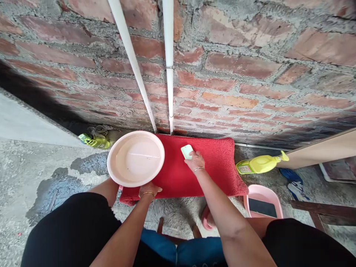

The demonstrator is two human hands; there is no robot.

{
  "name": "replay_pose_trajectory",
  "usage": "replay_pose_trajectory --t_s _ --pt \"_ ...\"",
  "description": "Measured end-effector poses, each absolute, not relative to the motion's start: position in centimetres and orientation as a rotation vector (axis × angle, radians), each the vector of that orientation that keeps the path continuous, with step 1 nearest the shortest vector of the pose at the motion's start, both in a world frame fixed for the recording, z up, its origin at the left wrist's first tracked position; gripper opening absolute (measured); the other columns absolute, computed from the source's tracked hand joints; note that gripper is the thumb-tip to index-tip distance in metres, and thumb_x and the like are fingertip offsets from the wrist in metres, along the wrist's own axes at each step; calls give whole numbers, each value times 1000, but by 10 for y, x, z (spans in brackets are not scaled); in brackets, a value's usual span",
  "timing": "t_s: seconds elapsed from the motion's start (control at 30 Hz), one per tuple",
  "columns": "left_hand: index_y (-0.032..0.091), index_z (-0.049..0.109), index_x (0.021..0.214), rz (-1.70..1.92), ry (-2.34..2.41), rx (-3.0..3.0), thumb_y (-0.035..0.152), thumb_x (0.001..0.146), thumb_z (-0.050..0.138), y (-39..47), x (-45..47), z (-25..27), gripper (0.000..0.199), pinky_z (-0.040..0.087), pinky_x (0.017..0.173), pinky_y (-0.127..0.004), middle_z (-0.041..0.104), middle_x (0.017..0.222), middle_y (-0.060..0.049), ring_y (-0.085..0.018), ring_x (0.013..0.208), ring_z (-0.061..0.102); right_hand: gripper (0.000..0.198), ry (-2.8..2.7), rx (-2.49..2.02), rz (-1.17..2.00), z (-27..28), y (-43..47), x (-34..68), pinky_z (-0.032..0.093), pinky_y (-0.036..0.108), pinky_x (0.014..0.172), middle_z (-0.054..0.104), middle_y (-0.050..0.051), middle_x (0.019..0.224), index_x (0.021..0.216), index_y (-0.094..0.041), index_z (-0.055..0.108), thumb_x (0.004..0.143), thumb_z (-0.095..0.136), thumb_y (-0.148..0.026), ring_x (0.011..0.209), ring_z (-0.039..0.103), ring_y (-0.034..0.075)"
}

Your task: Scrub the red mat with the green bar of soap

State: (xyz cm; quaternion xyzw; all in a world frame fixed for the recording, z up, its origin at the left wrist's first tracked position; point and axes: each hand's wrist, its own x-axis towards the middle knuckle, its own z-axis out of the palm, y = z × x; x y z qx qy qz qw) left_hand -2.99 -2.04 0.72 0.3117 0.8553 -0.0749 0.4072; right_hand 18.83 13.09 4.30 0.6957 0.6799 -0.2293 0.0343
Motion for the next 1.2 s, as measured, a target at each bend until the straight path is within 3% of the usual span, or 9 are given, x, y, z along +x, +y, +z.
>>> replay_pose_trajectory --t_s 0.2,0.37,0.53,0.87,1.03,1.2 --pt "15 64 115 -288 2124 824 44 56 83 -17 -34 1 69 47 97 -42 58 134 -22 -37 123 55 45 1669 2563 -621 42 118 349 44 32 86 58 9 112 112 -23 62 72 70 -44 96 61 22" --pt "17 62 118 -258 2142 826 45 54 84 -19 -32 0 73 49 96 -40 58 134 -20 -36 123 56 44 1252 2840 -603 40 80 426 46 39 83 62 15 105 104 -19 63 73 66 -51 101 60 30" --pt "20 62 119 -180 2180 764 41 51 86 -23 -29 7 75 50 93 -39 60 133 -17 -34 121 57 43 1594 2834 -704 37 76 351 46 36 83 64 10 101 100 -22 61 70 69 -51 98 61 27" --pt "18 67 111 -160 2180 689 35 45 89 -24 -26 7 72 52 87 -41 62 129 -18 -36 115 60 43 1965 2236 -988 44 81 105 46 32 78 58 5 113 111 -27 61 74 66 -49 95 61 21" --pt "18 68 106 -169 2180 738 37 49 88 -24 -29 5 64 51 88 -42 64 126 -19 -37 116 60 40 2180 2008 -857 40 82 103 44 33 84 56 6 113 109 -26 62 72 69 -41 100 58 23" --pt "15 63 118 -257 2152 751 43 53 85 -21 -30 7 74 50 90 -41 61 130 -21 -36 118 59 44 2082 2186 -675 38 89 201 43 31 86 57 6 109 111 -25 62 71 71 -40 98 58 21"
